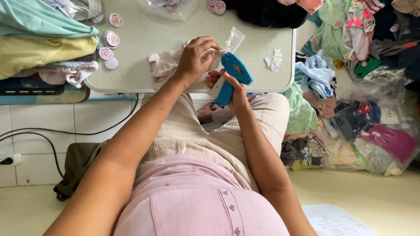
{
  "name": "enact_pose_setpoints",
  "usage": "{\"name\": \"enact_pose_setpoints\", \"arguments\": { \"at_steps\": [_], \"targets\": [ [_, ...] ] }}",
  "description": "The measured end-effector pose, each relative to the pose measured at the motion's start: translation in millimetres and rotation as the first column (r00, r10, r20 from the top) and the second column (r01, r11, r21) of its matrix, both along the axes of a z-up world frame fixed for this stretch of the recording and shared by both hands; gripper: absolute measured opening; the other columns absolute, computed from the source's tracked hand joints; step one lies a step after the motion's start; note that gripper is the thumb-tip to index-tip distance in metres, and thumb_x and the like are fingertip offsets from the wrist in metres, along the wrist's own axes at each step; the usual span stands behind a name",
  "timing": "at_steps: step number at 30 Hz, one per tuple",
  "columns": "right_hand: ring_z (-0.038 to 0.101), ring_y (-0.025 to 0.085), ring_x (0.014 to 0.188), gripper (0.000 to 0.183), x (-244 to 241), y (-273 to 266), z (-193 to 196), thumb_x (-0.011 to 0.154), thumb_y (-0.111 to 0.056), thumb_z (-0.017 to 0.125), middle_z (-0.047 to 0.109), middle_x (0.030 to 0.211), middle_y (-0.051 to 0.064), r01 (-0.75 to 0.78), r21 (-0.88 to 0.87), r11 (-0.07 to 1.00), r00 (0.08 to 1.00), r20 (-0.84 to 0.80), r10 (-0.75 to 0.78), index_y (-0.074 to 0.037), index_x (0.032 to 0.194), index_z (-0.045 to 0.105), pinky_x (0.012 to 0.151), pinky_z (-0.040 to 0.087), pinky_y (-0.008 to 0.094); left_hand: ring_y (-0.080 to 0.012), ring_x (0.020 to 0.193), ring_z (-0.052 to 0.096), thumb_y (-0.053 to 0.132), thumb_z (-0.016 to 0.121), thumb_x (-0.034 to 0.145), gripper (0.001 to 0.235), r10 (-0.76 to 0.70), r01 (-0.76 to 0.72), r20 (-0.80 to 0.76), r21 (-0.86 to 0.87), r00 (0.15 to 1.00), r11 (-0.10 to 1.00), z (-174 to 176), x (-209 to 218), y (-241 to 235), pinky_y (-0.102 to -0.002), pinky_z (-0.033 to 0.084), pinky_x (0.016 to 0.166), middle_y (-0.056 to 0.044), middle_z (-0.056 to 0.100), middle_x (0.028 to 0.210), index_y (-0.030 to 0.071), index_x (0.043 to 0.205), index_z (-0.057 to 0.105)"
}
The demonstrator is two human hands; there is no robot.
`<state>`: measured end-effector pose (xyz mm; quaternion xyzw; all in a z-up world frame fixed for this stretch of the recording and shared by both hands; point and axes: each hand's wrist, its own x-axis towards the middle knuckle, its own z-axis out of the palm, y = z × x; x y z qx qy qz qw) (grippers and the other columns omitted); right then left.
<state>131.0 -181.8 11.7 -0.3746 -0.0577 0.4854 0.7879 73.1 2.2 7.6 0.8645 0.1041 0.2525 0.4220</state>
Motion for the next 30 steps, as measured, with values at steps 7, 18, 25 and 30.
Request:
{"name": "enact_pose_setpoints", "arguments": {
  "at_steps": [7,18,25,30],
  "targets": [
    [0.073,0.034,0.105,0.033,1.2,-7.3,-1.1,0.090,-0.025,0.078,0.073,0.115,0.022,-0.025,-0.002,1.000,0.999,0.039,0.025,-0.001,0.109,0.065,0.096,0.060,0.048,-0.0169,0.086,0.074,0.008,0.065,0.097,0.016,-0.005,0.032,0.101,-0.269,0.995,0.963,-11.9,-11.0,1.8,-0.028,0.063,0.077,-0.009,0.078,0.101,0.006,0.109,0.074],
    [0.074,0.033,0.104,0.042,2.5,-5.7,1.7,0.089,-0.031,0.077,0.073,0.117,0.023,-0.066,-0.104,0.992,0.996,0.050,0.072,0.003,0.113,0.070,0.095,0.062,0.045,-0.0016,0.052,0.035,0.008,0.062,0.101,0.012,-0.119,0.056,-0.043,-0.695,0.992,0.717,3.6,-26.8,19.4,-0.020,0.029,0.047,0.005,0.066,0.072,0.015,0.102,0.071],
    [0.075,0.031,0.103,0.043,3.7,-5.3,0.5,0.090,-0.032,0.075,0.074,0.118,0.021,-0.082,-0.118,0.990,0.995,0.051,0.088,0.003,0.114,0.070,0.093,0.062,0.044,-0.0051,0.069,0.053,0.008,0.067,0.094,0.012,-0.120,0.071,-0.034,-0.633,0.992,0.771,-0.2,-26.4,21.6,-0.020,0.042,0.062,0.001,0.072,0.084,0.011,0.097,0.078],
    [0.075,0.031,0.101,0.046,3.3,-4.5,0.6,0.088,-0.033,0.073,0.074,0.115,0.022,-0.067,-0.188,0.980,0.997,0.022,0.072,0.005,0.114,0.070,0.092,0.062,0.042,-0.0121,0.092,0.071,0.002,0.072,0.091,0.015,-0.161,0.147,0.025,-0.571,0.987,0.808,-3.5,-26.0,22.2,-0.022,0.058,0.082,-0.004,0.076,0.101,0.007,0.105,0.075]
  ]
}}
